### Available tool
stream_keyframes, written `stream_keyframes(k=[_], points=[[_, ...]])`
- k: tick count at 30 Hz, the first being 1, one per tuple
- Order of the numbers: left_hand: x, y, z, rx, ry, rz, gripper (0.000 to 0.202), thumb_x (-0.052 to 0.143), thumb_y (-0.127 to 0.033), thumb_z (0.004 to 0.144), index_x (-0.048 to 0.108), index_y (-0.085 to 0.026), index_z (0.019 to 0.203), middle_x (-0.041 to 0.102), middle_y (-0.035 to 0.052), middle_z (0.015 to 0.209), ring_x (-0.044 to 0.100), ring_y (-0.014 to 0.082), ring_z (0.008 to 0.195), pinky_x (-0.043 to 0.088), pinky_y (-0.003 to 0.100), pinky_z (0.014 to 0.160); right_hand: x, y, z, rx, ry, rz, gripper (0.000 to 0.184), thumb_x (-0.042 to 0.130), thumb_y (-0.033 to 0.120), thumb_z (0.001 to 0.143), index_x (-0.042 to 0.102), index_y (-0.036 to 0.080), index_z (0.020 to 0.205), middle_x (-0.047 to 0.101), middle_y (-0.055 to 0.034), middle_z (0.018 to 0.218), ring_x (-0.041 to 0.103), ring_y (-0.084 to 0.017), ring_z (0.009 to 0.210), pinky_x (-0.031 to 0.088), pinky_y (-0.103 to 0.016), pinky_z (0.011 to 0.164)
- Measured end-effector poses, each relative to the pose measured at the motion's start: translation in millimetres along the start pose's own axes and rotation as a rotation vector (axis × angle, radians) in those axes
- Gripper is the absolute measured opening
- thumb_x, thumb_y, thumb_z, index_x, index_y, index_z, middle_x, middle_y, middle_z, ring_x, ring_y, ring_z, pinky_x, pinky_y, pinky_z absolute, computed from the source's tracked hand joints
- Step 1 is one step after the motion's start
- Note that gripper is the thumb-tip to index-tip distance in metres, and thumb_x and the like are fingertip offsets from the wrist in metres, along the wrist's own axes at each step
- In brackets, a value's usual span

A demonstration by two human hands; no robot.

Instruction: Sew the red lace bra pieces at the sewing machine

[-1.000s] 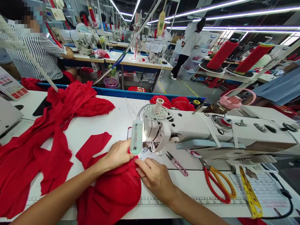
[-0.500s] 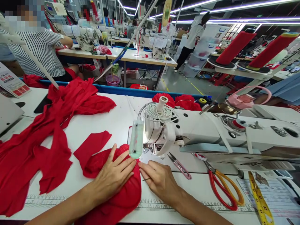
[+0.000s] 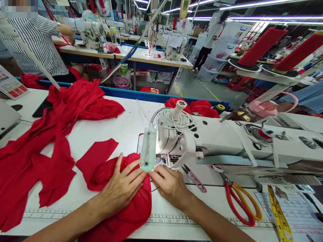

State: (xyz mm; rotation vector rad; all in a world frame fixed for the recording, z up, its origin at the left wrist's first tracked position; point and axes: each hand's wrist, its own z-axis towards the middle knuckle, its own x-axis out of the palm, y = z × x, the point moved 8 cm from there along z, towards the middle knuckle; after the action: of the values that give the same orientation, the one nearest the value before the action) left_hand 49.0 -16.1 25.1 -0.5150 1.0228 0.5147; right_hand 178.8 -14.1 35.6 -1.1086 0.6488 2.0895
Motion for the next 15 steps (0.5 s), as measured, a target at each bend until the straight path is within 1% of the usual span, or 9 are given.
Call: stream_keyframes(k=[4,9,12,15], points=[[0.8,-1.2,1.5,0.002,0.013,0.018,0.030,0.049,-0.020,0.101,0.064,-0.021,0.127,0.072,0.0036,0.126,0.058,0.0249,0.126,0.000,0.064,0.125,3.0,-0.9,-1.7,-0.011,0.043,-0.002,0.022,0.049,0.011,0.096,0.069,0.020,0.099,0.061,0.0005,0.074,0.050,-0.013,0.062,0.026,-0.031,0.052],[-2.9,-4.7,4.0,0.060,0.041,0.074,0.033,0.042,-0.012,0.100,0.064,-0.020,0.124,0.069,0.0052,0.130,0.053,0.0270,0.133,-0.003,0.066,0.123,1.5,1.8,-3.5,-0.048,0.051,-0.083,0.023,0.053,0.010,0.093,0.068,0.019,0.107,0.058,0.0008,0.071,0.049,-0.013,0.062,0.025,-0.031,0.054],[-3.8,0.3,8.5,0.081,0.058,0.040,0.032,0.043,-0.016,0.101,0.062,-0.019,0.126,0.070,0.0054,0.128,0.052,0.0277,0.135,-0.005,0.067,0.122,0.4,2.3,-4.4,-0.053,0.052,-0.117,0.025,0.054,0.009,0.092,0.069,0.020,0.110,0.058,0.0013,0.070,0.049,-0.013,0.061,0.024,-0.032,0.053],[-3.8,4.6,15.7,0.138,0.071,0.005,0.031,0.041,-0.016,0.102,0.063,-0.019,0.124,0.072,0.0063,0.124,0.055,0.0270,0.131,0.000,0.068,0.122,-0.3,0.4,-4.8,-0.028,0.058,-0.152,0.024,0.053,0.013,0.095,0.069,0.020,0.111,0.059,0.0013,0.070,0.050,-0.013,0.060,0.022,-0.033,0.052]])
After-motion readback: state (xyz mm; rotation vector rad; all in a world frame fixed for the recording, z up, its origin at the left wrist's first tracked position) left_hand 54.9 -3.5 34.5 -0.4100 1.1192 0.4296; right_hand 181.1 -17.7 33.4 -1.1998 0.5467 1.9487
